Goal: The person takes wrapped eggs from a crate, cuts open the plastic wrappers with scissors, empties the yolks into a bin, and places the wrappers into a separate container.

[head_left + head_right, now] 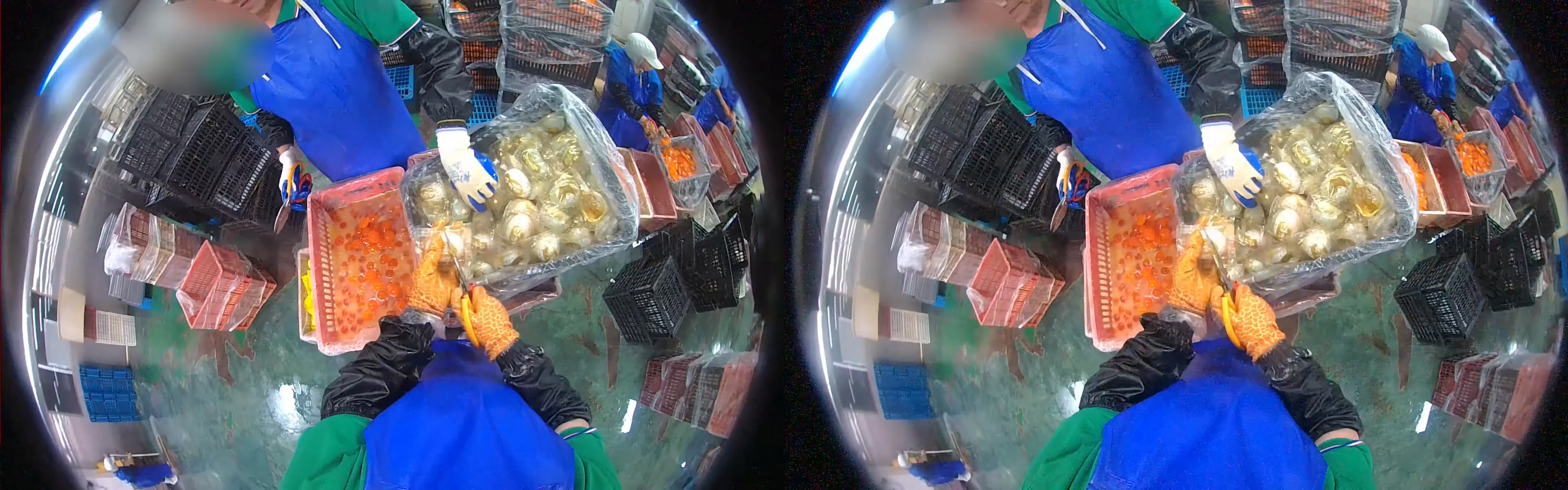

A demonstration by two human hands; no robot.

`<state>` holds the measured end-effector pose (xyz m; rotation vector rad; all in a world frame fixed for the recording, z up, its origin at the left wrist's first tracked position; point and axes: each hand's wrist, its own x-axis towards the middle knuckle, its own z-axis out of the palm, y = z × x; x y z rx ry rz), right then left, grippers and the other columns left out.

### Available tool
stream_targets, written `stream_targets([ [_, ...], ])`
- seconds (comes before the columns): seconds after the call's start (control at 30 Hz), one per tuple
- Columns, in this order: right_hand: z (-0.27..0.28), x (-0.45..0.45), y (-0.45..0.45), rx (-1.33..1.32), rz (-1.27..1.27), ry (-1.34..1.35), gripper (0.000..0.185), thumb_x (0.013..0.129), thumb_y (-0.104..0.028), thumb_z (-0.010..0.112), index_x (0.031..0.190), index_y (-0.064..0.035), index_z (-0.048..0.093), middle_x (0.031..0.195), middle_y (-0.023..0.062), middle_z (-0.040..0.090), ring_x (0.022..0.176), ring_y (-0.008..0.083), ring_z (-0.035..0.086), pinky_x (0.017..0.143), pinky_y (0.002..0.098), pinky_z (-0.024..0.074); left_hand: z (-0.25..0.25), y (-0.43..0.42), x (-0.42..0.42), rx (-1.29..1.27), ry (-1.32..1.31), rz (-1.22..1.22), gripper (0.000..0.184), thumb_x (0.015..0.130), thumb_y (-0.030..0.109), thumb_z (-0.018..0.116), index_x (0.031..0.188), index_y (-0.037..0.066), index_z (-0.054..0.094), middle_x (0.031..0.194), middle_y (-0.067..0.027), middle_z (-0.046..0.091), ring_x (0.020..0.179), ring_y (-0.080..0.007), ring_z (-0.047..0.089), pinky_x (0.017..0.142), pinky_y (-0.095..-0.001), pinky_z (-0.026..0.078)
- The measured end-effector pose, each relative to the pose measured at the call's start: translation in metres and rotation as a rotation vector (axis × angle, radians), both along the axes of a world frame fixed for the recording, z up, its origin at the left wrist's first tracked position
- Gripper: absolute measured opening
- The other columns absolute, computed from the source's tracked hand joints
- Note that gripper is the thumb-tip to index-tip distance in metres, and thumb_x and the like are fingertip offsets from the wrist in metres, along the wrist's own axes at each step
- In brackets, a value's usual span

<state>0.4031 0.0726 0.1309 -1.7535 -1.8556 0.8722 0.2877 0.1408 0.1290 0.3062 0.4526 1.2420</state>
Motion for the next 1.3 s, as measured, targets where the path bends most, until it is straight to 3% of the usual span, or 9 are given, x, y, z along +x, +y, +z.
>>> stream_targets([
  [0.1,-0.005,-0.003,-0.012,-0.115,-0.045,-0.007,0.055,0.088,-0.050,0.054,0.101,0.0028,0.051,0.083,0.0274,0.061,0.085,0.0438,0.060,0.070,0.0482,0.0478,-0.015,0.005,-0.019,-0.063,-0.217,0.133,0.041,0.099,0.024,0.046,0.136,0.007,0.043,0.132,-0.0154,0.051,0.120,-0.0278,0.051,0.097,-0.0409,0.047],
  [0.2,-0.011,-0.010,-0.034,0.376,0.368,-0.301,0.041,0.087,-0.040,0.059,0.100,-0.0017,0.053,0.094,0.0247,0.060,0.078,0.0443,0.060,0.066,0.0498,0.0475,-0.022,0.009,-0.053,0.020,-0.409,0.179,0.040,0.099,0.022,0.047,0.135,0.006,0.043,0.137,-0.0171,0.047,0.123,-0.0305,0.048,0.100,-0.0453,0.044],
  [0.3,0.007,-0.039,-0.042,-0.318,-0.012,-0.035,0.071,0.082,-0.056,0.059,0.121,0.0019,0.046,0.113,0.0295,0.056,0.102,0.0462,0.056,0.085,0.0481,0.0462,-0.019,0.008,-0.082,0.006,-0.468,0.253,0.045,0.098,0.025,0.049,0.135,0.002,0.042,0.139,-0.0179,0.045,0.125,-0.0309,0.046,0.103,-0.0436,0.041],
  [0.47,0.002,-0.089,-0.026,-0.219,0.014,0.084,0.073,0.081,-0.057,0.061,0.121,0.0025,0.046,0.114,0.0318,0.055,0.105,0.0469,0.054,0.088,0.0481,0.0447,-0.060,-0.007,-0.126,0.109,-0.701,-0.176,0.049,0.097,0.031,0.052,0.135,0.003,0.043,0.130,-0.0113,0.054,0.115,-0.0234,0.053,0.101,-0.0361,0.042],
  [0.5,-0.008,-0.097,-0.019,-0.206,0.010,0.056,0.073,0.080,-0.056,0.062,0.121,0.0028,0.046,0.113,0.0312,0.056,0.105,0.0464,0.055,0.088,0.0475,0.0450,0.013,-0.024,-0.109,0.012,-0.190,0.217,0.046,0.096,0.034,0.052,0.131,0.004,0.047,0.122,-0.0080,0.058,0.107,-0.0214,0.057,0.094,-0.0357,0.047],
  [1.0,-0.003,-0.158,-0.004,-0.427,0.036,0.404,0.041,0.089,-0.042,0.063,0.094,-0.0030,0.052,0.072,0.0059,0.057,0.055,0.0120,0.053,0.048,0.0298,0.0441,0.012,-0.048,-0.178,0.055,0.060,0.250,0.045,0.096,0.041,0.048,0.125,0.007,0.051,0.107,-0.0048,0.061,0.088,-0.0198,0.060,0.071,-0.0335,0.053],
  [1.13,-0.029,-0.149,-0.001,-0.472,0.116,0.648,0.033,0.090,-0.038,0.059,0.097,-0.0059,0.056,0.065,0.0050,0.055,0.051,0.0149,0.054,0.042,0.0313,0.0439,0.022,-0.053,-0.171,0.104,0.203,0.415,0.041,0.094,0.039,0.053,0.120,0.007,0.053,0.102,-0.0052,0.061,0.083,-0.0186,0.061,0.064,-0.0319,0.052],
  [1.2,-0.136,-0.123,0.022,-0.694,0.254,1.003,0.033,0.091,-0.039,0.059,0.097,-0.0064,0.057,0.066,0.0002,0.055,0.055,0.0127,0.054,0.045,0.0279,0.0426,0.027,-0.054,-0.169,0.129,0.285,0.542,0.039,0.093,0.038,0.055,0.117,0.007,0.055,0.099,-0.0055,0.061,0.081,-0.0181,0.061,0.061,-0.0312,0.052],
  [1.3,-0.073,-0.118,0.017,-0.202,0.454,0.388,0.028,0.088,-0.033,0.061,0.099,-0.0076,0.057,0.079,0.0016,0.059,0.063,0.0138,0.058,0.048,0.0293,0.0451,0.042,-0.058,-0.172,0.133,0.356,0.749,0.036,0.091,0.036,0.059,0.113,0.008,0.056,0.095,-0.0058,0.061,0.078,-0.0172,0.061,0.055,-0.0301,0.051],
])
